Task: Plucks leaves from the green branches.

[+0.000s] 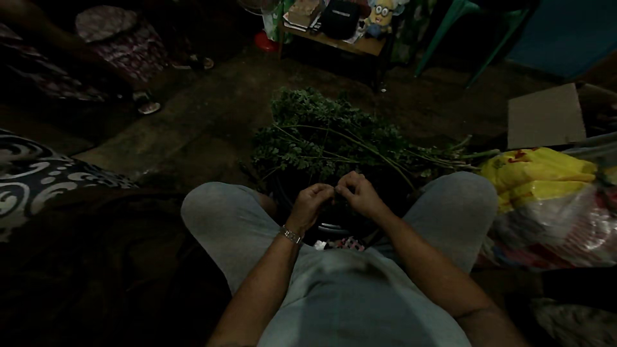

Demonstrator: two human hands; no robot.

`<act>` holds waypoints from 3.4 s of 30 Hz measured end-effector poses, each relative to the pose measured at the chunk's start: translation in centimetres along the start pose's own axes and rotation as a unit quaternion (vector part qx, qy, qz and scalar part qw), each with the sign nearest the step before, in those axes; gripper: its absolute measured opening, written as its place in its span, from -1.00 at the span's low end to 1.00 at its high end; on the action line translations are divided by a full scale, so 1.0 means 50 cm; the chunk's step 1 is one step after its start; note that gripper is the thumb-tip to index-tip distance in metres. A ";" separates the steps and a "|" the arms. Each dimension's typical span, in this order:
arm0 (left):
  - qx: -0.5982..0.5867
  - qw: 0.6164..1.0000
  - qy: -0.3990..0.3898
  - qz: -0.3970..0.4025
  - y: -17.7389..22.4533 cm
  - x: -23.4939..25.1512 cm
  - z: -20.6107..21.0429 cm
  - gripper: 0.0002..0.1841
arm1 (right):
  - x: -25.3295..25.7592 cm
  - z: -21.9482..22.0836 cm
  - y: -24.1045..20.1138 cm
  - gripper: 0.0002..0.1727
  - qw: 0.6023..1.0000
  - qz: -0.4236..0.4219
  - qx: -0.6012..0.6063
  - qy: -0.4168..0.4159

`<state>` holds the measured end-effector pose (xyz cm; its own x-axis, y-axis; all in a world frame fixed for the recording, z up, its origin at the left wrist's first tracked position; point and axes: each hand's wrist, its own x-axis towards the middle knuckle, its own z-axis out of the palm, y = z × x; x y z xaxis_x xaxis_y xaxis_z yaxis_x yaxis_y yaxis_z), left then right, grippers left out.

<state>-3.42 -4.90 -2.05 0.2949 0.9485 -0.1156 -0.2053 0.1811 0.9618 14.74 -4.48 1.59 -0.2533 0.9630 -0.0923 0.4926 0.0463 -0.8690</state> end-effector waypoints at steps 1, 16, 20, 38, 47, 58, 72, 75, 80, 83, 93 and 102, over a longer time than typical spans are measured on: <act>0.014 1.000 0.011 -0.004 0.002 0.000 0.003 -0.88 | -0.001 0.001 0.001 -0.70 1.000 -0.009 -0.001 0.002; 0.257 0.965 0.038 -0.040 0.053 -0.009 0.012 -0.75 | -0.004 -0.015 -0.011 -0.64 0.999 0.031 0.019 -0.017; 0.237 0.970 0.046 -0.011 0.043 -0.011 0.009 -0.80 | -0.001 -0.007 0.006 -0.62 1.000 0.007 0.009 -0.002; 0.222 0.974 0.040 -0.012 0.019 -0.012 0.004 -0.82 | -0.017 -0.004 -0.021 -0.67 0.998 0.017 -0.054 0.020; 0.212 0.975 0.063 -0.025 0.047 -0.020 0.005 -0.78 | -0.004 -0.029 -0.010 -0.55 0.998 0.022 0.035 0.043; 0.186 0.982 0.037 -0.022 0.031 -0.012 0.002 -0.84 | 0.001 0.005 0.005 -0.70 1.000 -0.009 0.013 -0.009; 0.112 0.991 0.072 -0.011 0.021 -0.005 -0.002 -0.86 | 0.000 -0.031 -0.006 -0.61 0.997 0.063 0.047 -0.015; 0.119 0.990 0.071 -0.013 0.020 -0.005 -0.003 -0.86 | 0.002 -0.028 -0.007 -0.68 0.998 0.056 0.028 -0.020; 0.119 0.991 0.067 -0.013 0.019 -0.005 0.002 -0.87 | 0.001 -0.017 -0.009 -0.71 0.999 0.039 -0.015 0.034; 0.111 0.990 0.081 -0.013 0.019 -0.003 0.000 -0.86 | 0.001 -0.026 -0.010 -0.70 0.995 0.057 0.001 0.084; 0.130 0.987 0.096 -0.016 0.026 -0.006 0.004 -0.80 | 0.001 -0.013 0.012 -0.58 0.999 0.023 0.031 -0.008; 0.154 0.985 0.080 -0.008 0.037 -0.012 -0.004 -0.77 | -0.003 -0.009 -0.010 -0.75 0.996 -0.020 -0.068 0.053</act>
<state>-4.16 -5.08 -0.24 0.1402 0.9795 -0.1446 0.0973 0.1317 0.9865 14.92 -4.52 2.26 -0.1904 0.9817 -0.0007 0.5937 0.1146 -0.7964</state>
